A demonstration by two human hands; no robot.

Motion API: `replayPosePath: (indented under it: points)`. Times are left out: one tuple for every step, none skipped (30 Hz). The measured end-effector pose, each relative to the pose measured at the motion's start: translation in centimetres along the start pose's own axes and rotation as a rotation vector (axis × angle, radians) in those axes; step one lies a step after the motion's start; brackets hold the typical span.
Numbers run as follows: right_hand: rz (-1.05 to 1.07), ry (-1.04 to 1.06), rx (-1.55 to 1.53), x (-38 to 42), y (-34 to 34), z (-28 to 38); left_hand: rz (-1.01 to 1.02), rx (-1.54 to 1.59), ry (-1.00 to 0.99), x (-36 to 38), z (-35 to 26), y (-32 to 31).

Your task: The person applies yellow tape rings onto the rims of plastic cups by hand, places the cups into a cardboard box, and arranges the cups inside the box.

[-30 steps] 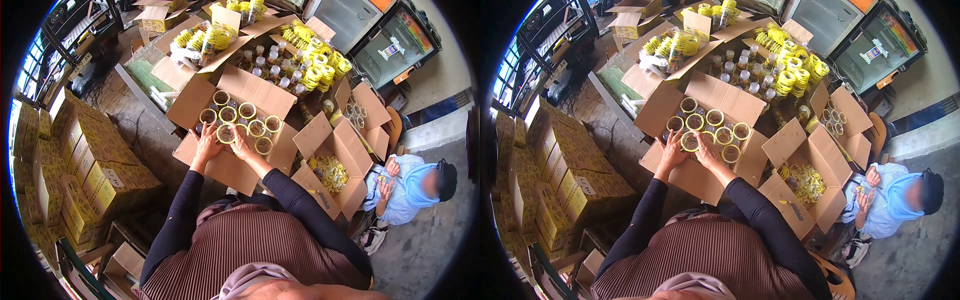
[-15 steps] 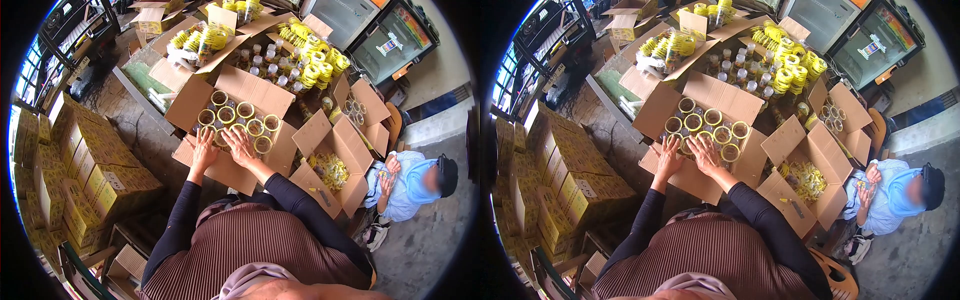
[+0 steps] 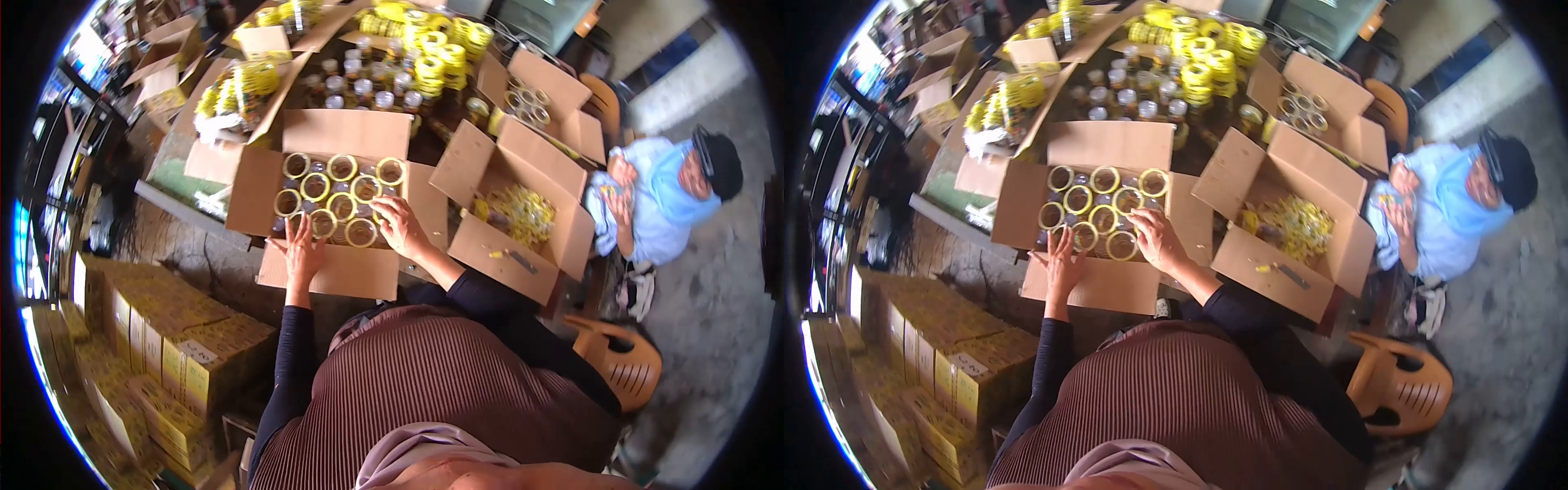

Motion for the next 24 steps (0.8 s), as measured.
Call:
replayPosePath:
  points:
    - [-0.025, -0.047, -0.015, 1.1, 1.3, -1.2, -0.005, -0.037, -0.014, -0.2, 0.4, -0.6]
    - [-0.050, -0.087, -0.033, 2.3, 2.6, -2.4, -0.027, -0.032, -0.026, -0.4, 0.8, -1.0]
    - [-0.095, -0.099, 0.009, 3.4, 4.2, -3.3, -0.023, -0.047, -0.028, -0.5, 0.7, -1.0]
    - [-0.127, -0.131, 0.022, 4.7, 5.3, -4.7, -0.021, -0.063, -0.025, -0.6, 0.6, -0.9]
    - [-0.173, -0.147, 0.044, 6.0, 6.6, -5.9, -0.015, -0.066, -0.036, -0.8, 0.3, -0.8]
    - [-0.189, -0.235, 0.000, 7.4, 7.7, -7.2, -0.008, -0.055, -0.034, -0.8, 0.3, -0.7]
    - [-0.245, -0.233, 0.053, 8.7, 8.9, -8.2, -0.003, -0.045, -0.030, -0.8, 0.3, -0.5]
    - [-0.265, -0.293, 0.077, 10.3, 9.3, -10.0, -0.003, -0.052, -0.034, -0.8, 0.2, -0.4]
    - [-0.277, -0.339, 0.109, 11.7, 10.1, -11.2, 0.020, -0.028, -0.005, -0.9, 0.2, -0.4]
    - [-0.290, -0.336, 0.163, 12.7, 10.8, -12.0, 0.043, -0.004, 0.022, -1.1, 0.3, -0.4]
    - [-0.279, -0.406, 0.177, 14.2, 11.1, -13.2, 0.025, 0.009, 0.021, -1.1, 0.6, -0.5]
    - [-0.267, -0.478, 0.193, 15.4, 11.5, -14.0, 0.026, 0.005, 0.010, -1.2, 0.8, -0.6]
    - [-0.277, -0.485, 0.195, 16.2, 12.0, -14.4, 0.033, 0.019, 0.013, -1.3, 1.2, -0.7]
    - [-0.271, -0.535, 0.172, 17.0, 12.2, -15.3, 0.041, 0.035, 0.017, -1.4, 1.4, -1.0]
    - [-0.265, -0.584, 0.147, 17.8, 12.3, -16.1, 0.047, 0.039, 0.045, -1.4, 1.1, -0.7]
    - [-0.271, -0.588, 0.148, 18.3, 12.5, -16.7, 0.047, 0.037, 0.038, -1.5, 0.9, -0.8]
    - [-0.262, -0.613, 0.124, 18.7, 12.4, -17.5, 0.044, 0.034, 0.039, -1.5, 1.1, -0.8]
    - [-0.252, -0.637, 0.100, 18.9, 12.5, -18.3, 0.041, 0.033, 0.040, -1.5, 1.2, -0.8]
    - [-0.257, -0.637, 0.102, 19.0, 12.7, -19.0, 0.022, 0.039, 0.045, -1.5, 1.2, -0.7]
    - [-0.257, -0.651, 0.138, 19.1, 13.1, -19.8, 0.020, 0.041, 0.040, -1.6, 1.1, -0.8]
    - [-0.258, -0.663, 0.172, 19.0, 13.4, -20.7, 0.018, 0.052, 0.062, -1.6, 1.2, -0.8]
    - [-0.263, -0.657, 0.171, 19.0, 13.4, -22.0, 0.015, 0.062, 0.087, -1.6, 1.4, -0.8]
    - [-0.242, -0.629, 0.213, 18.8, 13.4, -23.2, -0.005, 0.085, 0.100, -1.6, 1.5, -0.9]
    - [-0.218, -0.599, 0.251, 18.3, 13.5, -23.8, -0.015, 0.080, 0.107, -1.6, 1.5, -0.9]
Point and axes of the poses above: each hand's wrist, its own x-axis away from the middle knuckle, its own y-axis out of the back of the hand, z = x × y, the point moved 9 cm from there along -x, towards the middle knuckle, and after that the axes turned 14 degrees about x, right-handed, at the moved point
